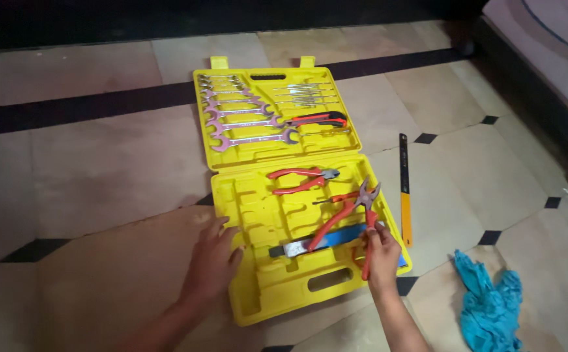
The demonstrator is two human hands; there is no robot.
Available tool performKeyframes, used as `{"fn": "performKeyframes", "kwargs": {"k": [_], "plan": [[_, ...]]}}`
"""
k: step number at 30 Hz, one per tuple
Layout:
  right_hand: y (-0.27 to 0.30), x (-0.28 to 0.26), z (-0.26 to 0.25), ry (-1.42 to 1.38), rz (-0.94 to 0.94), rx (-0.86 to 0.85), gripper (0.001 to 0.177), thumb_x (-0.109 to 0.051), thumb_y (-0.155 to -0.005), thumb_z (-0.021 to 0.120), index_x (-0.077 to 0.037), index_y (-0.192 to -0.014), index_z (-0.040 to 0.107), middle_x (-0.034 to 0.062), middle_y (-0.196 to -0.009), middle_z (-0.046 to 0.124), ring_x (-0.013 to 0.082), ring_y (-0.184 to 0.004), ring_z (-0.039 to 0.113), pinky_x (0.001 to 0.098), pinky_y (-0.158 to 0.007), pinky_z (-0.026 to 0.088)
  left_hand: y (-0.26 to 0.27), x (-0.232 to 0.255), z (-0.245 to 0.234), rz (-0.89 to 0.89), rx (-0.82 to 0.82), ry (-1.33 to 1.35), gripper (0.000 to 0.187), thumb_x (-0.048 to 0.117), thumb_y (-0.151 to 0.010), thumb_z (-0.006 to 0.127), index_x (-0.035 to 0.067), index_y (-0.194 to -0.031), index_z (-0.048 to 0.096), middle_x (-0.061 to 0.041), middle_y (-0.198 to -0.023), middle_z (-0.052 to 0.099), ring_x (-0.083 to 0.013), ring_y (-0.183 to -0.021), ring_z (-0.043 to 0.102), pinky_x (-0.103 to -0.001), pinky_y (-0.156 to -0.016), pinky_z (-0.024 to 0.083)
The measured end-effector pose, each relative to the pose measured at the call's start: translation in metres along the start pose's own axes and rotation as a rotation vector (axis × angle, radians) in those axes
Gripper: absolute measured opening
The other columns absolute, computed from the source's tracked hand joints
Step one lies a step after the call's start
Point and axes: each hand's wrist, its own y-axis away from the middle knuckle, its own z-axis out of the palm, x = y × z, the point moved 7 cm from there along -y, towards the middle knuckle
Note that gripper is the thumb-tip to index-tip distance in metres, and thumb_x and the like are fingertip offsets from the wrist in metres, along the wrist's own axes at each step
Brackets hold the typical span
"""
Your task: The person organizes a yellow toolbox by placing various tools into their designated slots. They use a blue cloth to wipe the toolbox interior and individual tools like pliers and a saw before arranging them neatly.
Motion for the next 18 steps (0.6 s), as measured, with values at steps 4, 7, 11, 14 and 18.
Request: {"fn": "performKeyframes", "kwargs": {"k": [4,7,11,14,18], "plan": [[-0.008,-0.005,0.003,0.55,-0.15,-0.016,0.033,-0.017,-0.097,0.062,0.003,-0.122,0.068,0.014,-0.08,0.076,0.0226,-0.066,0.073,0.0347,-0.063,0.055,0.002,-0.007,-0.003,0.067,0.032,-0.04,0.045,0.011,-0.077,0.074,0.003,-0.121,0.065,-0.021,-0.138,0.053,-0.0422,-0.13,0.048,-0.049,-0.107,0.041],[-0.02,-0.019,0.001,0.802,-0.276,0.009,0.026,-0.023,-0.088,0.074,0.0,-0.1,0.078,0.0217,-0.083,0.074,0.0342,-0.076,0.074,0.04,-0.068,0.056,-0.004,-0.012,-0.007,0.095,0.063,-0.035,0.041,0.008,-0.079,0.071,0.002,-0.119,0.065,-0.022,-0.138,0.054,-0.0423,-0.13,0.048,-0.049,-0.109,0.039],[-0.052,-0.034,-0.032,0.777,-0.36,0.118,0.019,-0.018,-0.088,0.072,0.0,-0.093,0.077,0.0223,-0.083,0.073,0.037,-0.076,0.073,0.0413,-0.072,0.056,-0.011,-0.026,-0.015,0.057,0.096,0.02,0.042,0.005,-0.08,0.067,0.0,-0.121,0.062,-0.023,-0.136,0.054,-0.0425,-0.131,0.047,-0.048,-0.11,0.04],[-0.074,-0.038,-0.07,0.805,-0.456,0.245,0.018,-0.018,-0.086,0.073,-0.001,-0.09,0.078,0.0227,-0.082,0.072,0.0386,-0.076,0.072,0.043,-0.073,0.056,-0.021,-0.03,-0.02,0.116,0.116,-0.033,0.046,0.005,-0.077,0.068,0.001,-0.122,0.063,-0.024,-0.135,0.054,-0.0436,-0.131,0.046,-0.049,-0.111,0.038],[-0.098,-0.011,-0.099,0.885,-0.222,0.21,0.024,-0.025,-0.084,0.073,-0.002,-0.082,0.079,0.0225,-0.073,0.072,0.039,-0.072,0.073,0.0452,-0.074,0.058,-0.038,-0.045,-0.03,0.032,0.152,-0.041,0.045,0.006,-0.078,0.07,0.0,-0.121,0.061,-0.025,-0.141,0.051,-0.0441,-0.13,0.047,-0.049,-0.11,0.04]]}}
